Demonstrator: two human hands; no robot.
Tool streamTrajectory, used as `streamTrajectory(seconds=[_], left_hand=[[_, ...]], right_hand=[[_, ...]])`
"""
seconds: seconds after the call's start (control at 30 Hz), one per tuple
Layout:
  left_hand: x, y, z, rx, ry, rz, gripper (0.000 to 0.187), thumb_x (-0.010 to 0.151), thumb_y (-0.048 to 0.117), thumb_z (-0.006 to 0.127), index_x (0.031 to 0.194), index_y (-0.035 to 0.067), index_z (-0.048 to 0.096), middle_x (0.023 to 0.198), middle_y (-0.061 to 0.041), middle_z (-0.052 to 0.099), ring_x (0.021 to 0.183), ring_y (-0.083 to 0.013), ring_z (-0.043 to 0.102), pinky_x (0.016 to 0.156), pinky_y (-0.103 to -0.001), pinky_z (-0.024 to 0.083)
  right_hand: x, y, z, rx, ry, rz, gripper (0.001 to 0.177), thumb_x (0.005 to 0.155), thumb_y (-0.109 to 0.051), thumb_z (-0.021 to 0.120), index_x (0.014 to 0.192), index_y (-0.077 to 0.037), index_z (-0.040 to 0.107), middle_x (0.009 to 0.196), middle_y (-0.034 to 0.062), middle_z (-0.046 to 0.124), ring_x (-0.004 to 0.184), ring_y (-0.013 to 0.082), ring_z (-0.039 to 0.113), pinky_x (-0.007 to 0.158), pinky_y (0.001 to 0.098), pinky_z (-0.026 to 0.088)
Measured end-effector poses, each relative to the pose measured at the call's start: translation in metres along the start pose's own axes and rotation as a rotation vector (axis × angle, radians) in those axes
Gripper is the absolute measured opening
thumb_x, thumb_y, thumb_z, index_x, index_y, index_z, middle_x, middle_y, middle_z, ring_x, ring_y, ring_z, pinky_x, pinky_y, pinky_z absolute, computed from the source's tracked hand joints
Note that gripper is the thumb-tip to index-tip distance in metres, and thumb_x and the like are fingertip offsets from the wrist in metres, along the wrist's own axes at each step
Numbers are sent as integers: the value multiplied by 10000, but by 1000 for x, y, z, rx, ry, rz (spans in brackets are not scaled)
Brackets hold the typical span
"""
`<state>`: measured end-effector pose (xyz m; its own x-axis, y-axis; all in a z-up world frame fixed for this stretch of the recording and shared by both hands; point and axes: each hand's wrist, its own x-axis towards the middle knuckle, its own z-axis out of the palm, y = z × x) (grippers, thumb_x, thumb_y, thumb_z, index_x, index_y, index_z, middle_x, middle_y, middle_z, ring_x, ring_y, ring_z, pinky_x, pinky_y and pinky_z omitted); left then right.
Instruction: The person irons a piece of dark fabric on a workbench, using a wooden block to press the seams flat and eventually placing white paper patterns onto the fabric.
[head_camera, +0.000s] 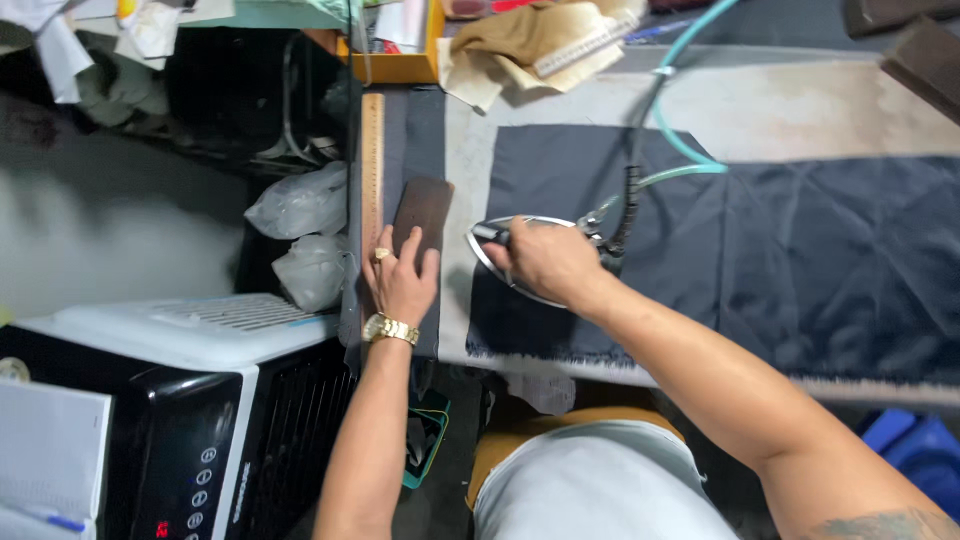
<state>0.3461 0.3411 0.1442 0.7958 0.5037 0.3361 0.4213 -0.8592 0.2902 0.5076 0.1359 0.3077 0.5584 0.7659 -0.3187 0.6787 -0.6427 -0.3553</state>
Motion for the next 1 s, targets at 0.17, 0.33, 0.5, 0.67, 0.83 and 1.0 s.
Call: streamTrajectory(seconds=[0.17,0.33,0.5,0.67,0.83,1.0], left_hand=[[2,-28,7,-55,-147,52,364,994,345,595,1343,311,696,1402,-138,590,1314,-341,573,1048,-524,413],[2,-20,-5,-146,-140,47,421,980,301,594,1389,240,671,1426,-198,553,1326,-397,550,1074,-556,396],[-5,-26,14,-235,-38,56,418,986,255,567,1393,242,664,1425,-182,548,1323,-374,551,1077,-529,398],[-10,-30,30,-172,94,81,397,993,267,562,1373,295,672,1404,-125,579,1308,-297,565,1099,-468,365],[-10,-30,32,-166,272,136,336,971,235,568,1262,284,727,1349,-94,632,1236,-258,614,1070,-430,402],[-7,-26,15,-230,298,132,295,951,174,582,1192,220,746,1317,-129,654,1173,-316,644,998,-458,459]], right_hand=[[-31,-43,42,-3,-108,20,598,1020,-619,370,1041,-55,568,844,267,733,845,484,748,784,578,588],[-77,-84,72,45,-205,98,588,1013,-627,388,1057,-67,563,859,290,725,855,486,745,798,581,581],[-67,-93,62,38,-13,288,612,1037,-640,360,1033,-69,581,838,235,740,828,456,758,780,567,592],[-22,-68,59,-103,225,340,614,1052,-649,369,1022,-71,574,755,209,718,757,450,753,717,561,599],[-33,-59,56,25,62,278,674,1033,-672,383,1063,-23,561,865,313,716,907,539,722,831,622,566],[-78,-90,62,68,-151,270,610,1012,-644,406,1038,-60,577,902,287,731,928,504,732,844,604,574]])
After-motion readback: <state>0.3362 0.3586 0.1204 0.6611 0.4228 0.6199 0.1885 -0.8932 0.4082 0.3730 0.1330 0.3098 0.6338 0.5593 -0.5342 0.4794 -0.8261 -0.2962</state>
